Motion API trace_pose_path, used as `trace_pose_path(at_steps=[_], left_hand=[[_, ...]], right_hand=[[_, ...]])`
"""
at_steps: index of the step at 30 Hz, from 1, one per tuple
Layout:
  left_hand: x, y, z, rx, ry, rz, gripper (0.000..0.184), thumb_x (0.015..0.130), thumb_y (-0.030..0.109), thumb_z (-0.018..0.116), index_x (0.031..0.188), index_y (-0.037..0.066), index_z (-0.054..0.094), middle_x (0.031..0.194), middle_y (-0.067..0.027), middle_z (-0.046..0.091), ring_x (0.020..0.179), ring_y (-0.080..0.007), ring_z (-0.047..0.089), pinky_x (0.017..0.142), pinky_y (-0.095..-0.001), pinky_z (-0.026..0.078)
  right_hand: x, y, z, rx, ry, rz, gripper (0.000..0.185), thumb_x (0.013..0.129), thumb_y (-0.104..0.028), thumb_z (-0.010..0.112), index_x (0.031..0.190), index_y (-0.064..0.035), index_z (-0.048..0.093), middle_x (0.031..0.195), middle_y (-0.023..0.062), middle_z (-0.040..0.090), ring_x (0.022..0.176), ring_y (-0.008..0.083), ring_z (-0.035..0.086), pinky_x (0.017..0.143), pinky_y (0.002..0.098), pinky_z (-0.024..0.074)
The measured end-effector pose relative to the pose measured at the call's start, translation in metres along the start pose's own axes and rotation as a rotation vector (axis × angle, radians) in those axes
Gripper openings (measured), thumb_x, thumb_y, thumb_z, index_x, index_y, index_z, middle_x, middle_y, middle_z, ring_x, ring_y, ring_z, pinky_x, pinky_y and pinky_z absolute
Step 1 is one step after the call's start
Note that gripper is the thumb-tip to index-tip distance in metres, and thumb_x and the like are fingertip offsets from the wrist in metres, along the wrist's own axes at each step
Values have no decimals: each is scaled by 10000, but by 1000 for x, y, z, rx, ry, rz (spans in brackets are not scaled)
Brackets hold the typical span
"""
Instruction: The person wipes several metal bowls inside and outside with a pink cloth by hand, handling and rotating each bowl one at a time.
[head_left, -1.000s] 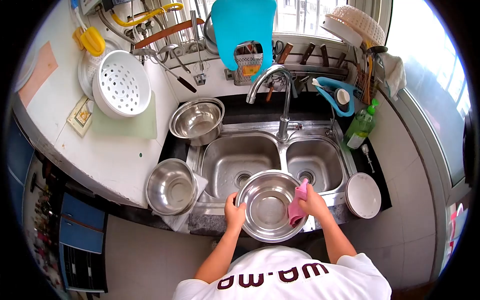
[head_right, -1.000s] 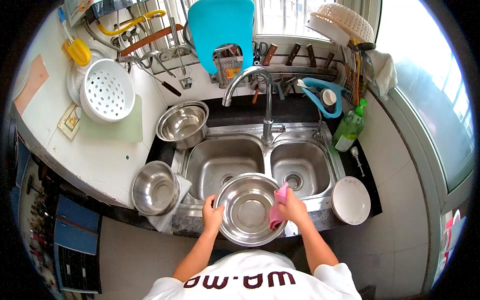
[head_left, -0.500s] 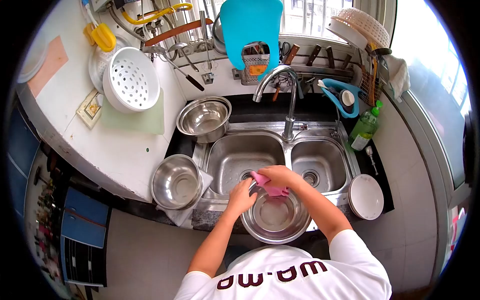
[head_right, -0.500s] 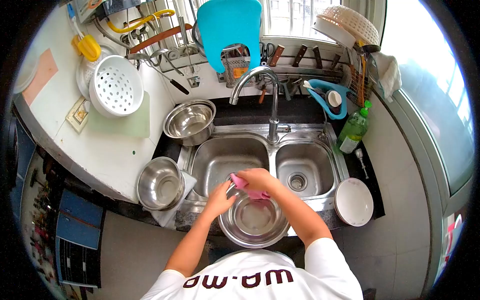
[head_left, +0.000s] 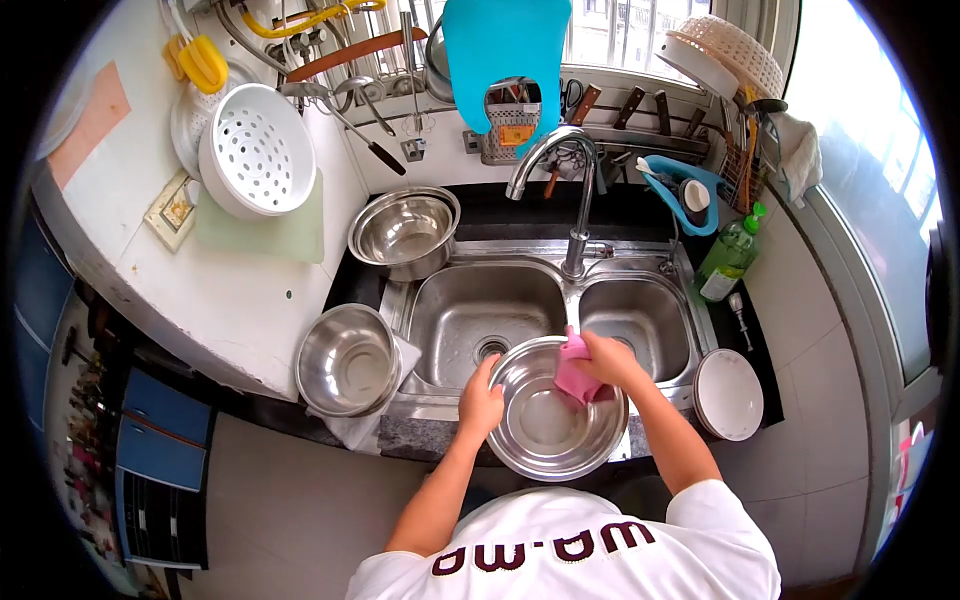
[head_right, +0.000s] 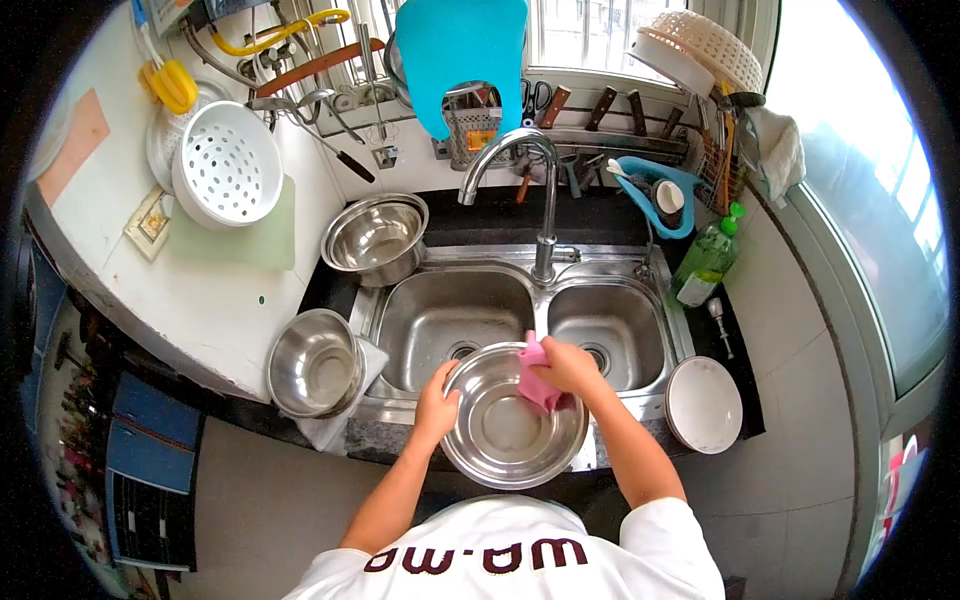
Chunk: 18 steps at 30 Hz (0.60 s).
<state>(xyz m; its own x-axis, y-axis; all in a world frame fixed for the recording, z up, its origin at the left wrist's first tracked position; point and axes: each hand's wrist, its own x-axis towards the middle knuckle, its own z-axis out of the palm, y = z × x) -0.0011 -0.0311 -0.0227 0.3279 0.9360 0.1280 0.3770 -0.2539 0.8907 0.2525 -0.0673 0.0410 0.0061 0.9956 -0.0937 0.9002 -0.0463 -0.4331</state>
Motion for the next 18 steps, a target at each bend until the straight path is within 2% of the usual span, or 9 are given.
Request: trace_pose_path(at_steps=[2,3,5,8,13,15,16,18], left_hand=[[-1,0,5,-35,100,54,564,759,-71,570,1296,64,465,1213,-165,577,1144,-332,538,957,-386,426],[-1,1,5,-38,99,54,564,759,-71,570,1296,64,465,1213,-165,577,1144,-332,538,957,-386,426],[-3,6,4,-66,123,61,588,732,-104,572,1288,62,475,1207,-152,576,1146,-324,535,974,-383,417],[-7,4,5,-56,150,97,607,717,-115,578,1289,60,472,1211,-149,570,1153,-329,527,984,-386,412],[-10,7,2,-1,134,86,564,751,-58,573,1294,47,464,1232,-175,551,1165,-340,515,995,-396,402],[-9,8,-2,8,123,91,546,763,-27,576,1294,41,463,1236,-185,545,1167,-344,513,996,-400,400],[-7,9,-6,-9,69,92,544,777,4,590,1304,32,458,1253,-186,537,1181,-326,511,1003,-380,396],[-2,12,-15,-23,21,89,545,790,35,603,1313,23,452,1271,-187,529,1195,-308,509,1010,-359,391]], right_hand=[[-26,14,12,38,142,132,395,799,-319,640,1048,-50,495,886,233,648,833,427,612,715,499,469],[-39,13,16,36,141,133,395,799,-319,640,1048,-50,495,886,233,648,833,427,612,715,499,469],[-65,6,20,92,174,348,413,814,-302,616,1077,-29,453,870,269,637,827,455,606,712,518,464],[-90,-7,22,173,218,444,415,813,-285,605,1084,-27,426,861,289,631,813,478,599,711,528,463],[-82,9,27,187,212,392,408,801,-266,603,1070,-20,419,863,298,625,821,482,595,718,529,460],[-64,21,22,207,192,216,407,796,-247,609,1078,-18,428,882,289,626,847,470,593,725,516,460],[-53,24,20,209,192,216,407,796,-247,609,1078,-18,428,882,289,626,847,470,593,725,516,460],[-32,27,12,204,107,55,388,790,-228,626,1081,-36,455,909,265,633,859,448,596,728,498,460]])
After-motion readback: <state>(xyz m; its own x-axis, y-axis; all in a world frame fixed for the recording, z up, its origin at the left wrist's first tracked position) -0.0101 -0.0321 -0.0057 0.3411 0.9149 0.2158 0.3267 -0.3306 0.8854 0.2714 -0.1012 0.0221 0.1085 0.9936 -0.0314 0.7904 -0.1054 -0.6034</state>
